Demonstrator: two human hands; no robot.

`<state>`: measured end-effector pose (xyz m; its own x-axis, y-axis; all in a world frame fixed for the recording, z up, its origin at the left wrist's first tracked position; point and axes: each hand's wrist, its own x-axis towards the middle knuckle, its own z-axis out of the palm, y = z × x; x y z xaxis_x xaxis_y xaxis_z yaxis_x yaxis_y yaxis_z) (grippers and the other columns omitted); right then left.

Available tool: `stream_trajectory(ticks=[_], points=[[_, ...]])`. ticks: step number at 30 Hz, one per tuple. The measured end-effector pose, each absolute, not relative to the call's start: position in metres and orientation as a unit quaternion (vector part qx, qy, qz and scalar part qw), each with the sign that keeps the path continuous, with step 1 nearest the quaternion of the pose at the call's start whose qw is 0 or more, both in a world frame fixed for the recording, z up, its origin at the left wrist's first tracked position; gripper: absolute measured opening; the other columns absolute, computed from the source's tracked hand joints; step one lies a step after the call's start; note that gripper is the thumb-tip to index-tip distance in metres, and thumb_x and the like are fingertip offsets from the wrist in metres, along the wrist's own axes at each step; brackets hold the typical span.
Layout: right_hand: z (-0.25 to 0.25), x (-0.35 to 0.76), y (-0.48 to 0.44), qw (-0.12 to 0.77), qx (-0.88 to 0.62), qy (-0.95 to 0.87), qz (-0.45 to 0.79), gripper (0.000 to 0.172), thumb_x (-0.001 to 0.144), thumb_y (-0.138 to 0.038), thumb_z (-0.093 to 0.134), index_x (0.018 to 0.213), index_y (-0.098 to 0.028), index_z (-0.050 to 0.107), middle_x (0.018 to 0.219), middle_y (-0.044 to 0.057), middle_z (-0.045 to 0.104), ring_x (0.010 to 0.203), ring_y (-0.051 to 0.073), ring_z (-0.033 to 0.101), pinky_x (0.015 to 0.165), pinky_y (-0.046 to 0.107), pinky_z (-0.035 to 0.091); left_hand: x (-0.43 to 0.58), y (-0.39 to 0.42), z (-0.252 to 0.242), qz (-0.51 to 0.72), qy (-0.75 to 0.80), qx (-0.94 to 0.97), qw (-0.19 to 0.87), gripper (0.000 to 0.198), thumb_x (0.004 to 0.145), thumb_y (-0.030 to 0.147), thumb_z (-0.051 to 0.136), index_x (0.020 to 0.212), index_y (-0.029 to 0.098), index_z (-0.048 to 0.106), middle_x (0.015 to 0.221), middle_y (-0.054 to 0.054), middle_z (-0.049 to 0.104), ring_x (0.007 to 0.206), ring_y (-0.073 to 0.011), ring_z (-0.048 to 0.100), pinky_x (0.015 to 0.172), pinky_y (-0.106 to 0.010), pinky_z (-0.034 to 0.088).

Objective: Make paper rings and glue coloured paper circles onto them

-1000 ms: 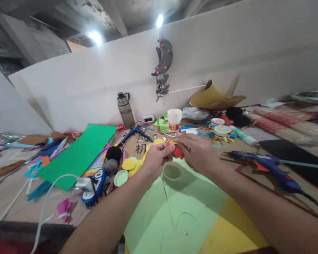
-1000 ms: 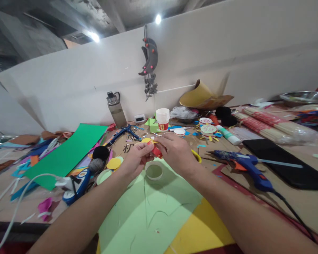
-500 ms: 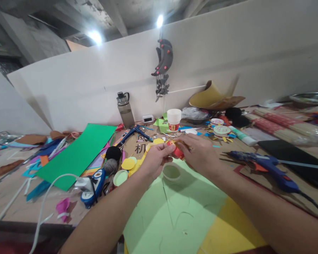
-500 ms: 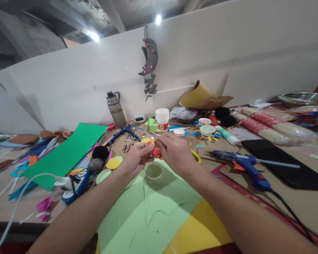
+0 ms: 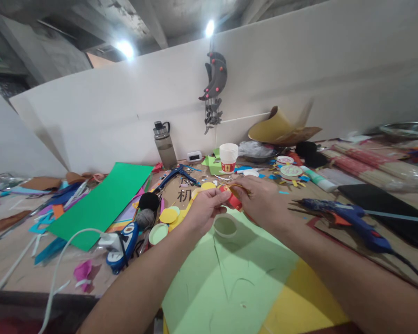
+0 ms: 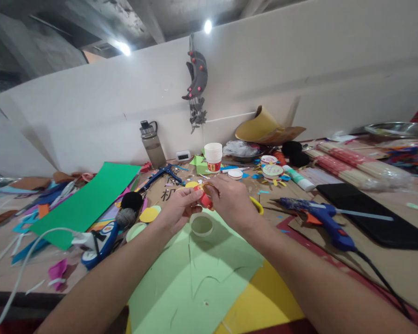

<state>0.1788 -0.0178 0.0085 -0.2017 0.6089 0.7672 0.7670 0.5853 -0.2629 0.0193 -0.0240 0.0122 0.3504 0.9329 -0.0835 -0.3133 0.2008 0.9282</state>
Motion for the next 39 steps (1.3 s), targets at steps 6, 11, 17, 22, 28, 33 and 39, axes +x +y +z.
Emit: stream_trajectory(ticks=[6, 11, 17, 22, 28, 33, 39], points=[[0.012, 0.179, -0.019, 0.439, -0.458, -0.768, -0.084, 0.019, 0.087, -0.018, 0.053, 0.079, -0.022, 0.069, 0.076, 0.005, 0.072, 0.069, 0.020, 0.066, 0.063, 0.031, 0.048, 0.019, -0.023, 0.012, 0.448, 0.348, 0.449, 0.690, 0.034, 0.062, 0.040, 0.082, 0.066, 0.013, 0.062, 0.067, -0.002, 0.065, 0.061, -0.0086, 0.057, 0.058, -0.021, 0.038], [0.011, 0.181, -0.017, 0.448, -0.455, -0.766, -0.075, 0.019, 0.086, -0.018, 0.053, 0.083, -0.023, 0.070, 0.078, 0.004, 0.073, 0.069, 0.021, 0.067, 0.062, 0.032, 0.049, 0.020, -0.024, 0.011, 0.448, 0.351, 0.446, 0.691, 0.035, 0.061, 0.040, 0.083, 0.063, 0.013, 0.060, 0.066, -0.001, 0.065, 0.060, -0.0083, 0.057, 0.059, -0.022, 0.037], [0.013, 0.185, -0.015, 0.456, -0.473, -0.752, -0.061, 0.019, 0.085, -0.019, 0.054, 0.085, -0.024, 0.072, 0.080, 0.005, 0.075, 0.071, 0.022, 0.068, 0.063, 0.034, 0.050, 0.021, -0.025, 0.010, 0.439, 0.351, 0.458, 0.688, 0.033, 0.062, 0.040, 0.082, 0.064, 0.013, 0.062, 0.065, -0.002, 0.066, 0.058, -0.0085, 0.057, 0.059, -0.023, 0.035], [0.013, 0.186, -0.015, 0.478, -0.476, -0.738, -0.017, 0.020, 0.086, -0.020, 0.053, 0.086, -0.024, 0.073, 0.083, 0.004, 0.075, 0.074, 0.022, 0.068, 0.065, 0.034, 0.051, 0.020, -0.025, 0.009, 0.437, 0.344, 0.467, 0.687, 0.032, 0.063, 0.041, 0.082, 0.066, 0.014, 0.065, 0.067, -0.002, 0.067, 0.058, -0.0083, 0.056, 0.059, -0.022, 0.035], [0.016, 0.184, -0.014, 0.499, -0.518, -0.687, 0.102, 0.019, 0.085, -0.026, 0.056, 0.086, -0.022, 0.074, 0.083, 0.004, 0.076, 0.072, 0.022, 0.067, 0.061, 0.031, 0.048, 0.021, -0.026, 0.010, 0.439, 0.361, 0.456, 0.685, 0.036, 0.061, 0.040, 0.084, 0.062, 0.013, 0.060, 0.066, -0.001, 0.065, 0.057, -0.0077, 0.055, 0.058, -0.022, 0.037], [0.023, 0.186, -0.013, 0.485, -0.505, -0.677, 0.228, 0.023, 0.087, -0.030, 0.053, 0.087, -0.019, 0.073, 0.084, 0.003, 0.075, 0.077, 0.020, 0.066, 0.068, 0.030, 0.048, 0.015, -0.022, 0.017, 0.459, 0.357, 0.483, 0.655, 0.044, 0.065, 0.055, 0.077, 0.069, 0.013, 0.062, 0.066, -0.004, 0.066, 0.058, -0.0102, 0.057, 0.056, -0.022, 0.038], [0.017, 0.188, -0.011, 0.467, -0.499, -0.727, 0.066, 0.019, 0.087, -0.027, 0.055, 0.093, -0.019, 0.072, 0.092, 0.008, 0.074, 0.083, 0.023, 0.066, 0.076, 0.036, 0.048, 0.010, -0.015, 0.017, 0.481, 0.385, 0.448, 0.648, 0.051, 0.067, 0.064, 0.070, 0.074, 0.014, 0.062, 0.063, -0.002, 0.064, 0.056, -0.0108, 0.058, 0.052, -0.022, 0.038]])
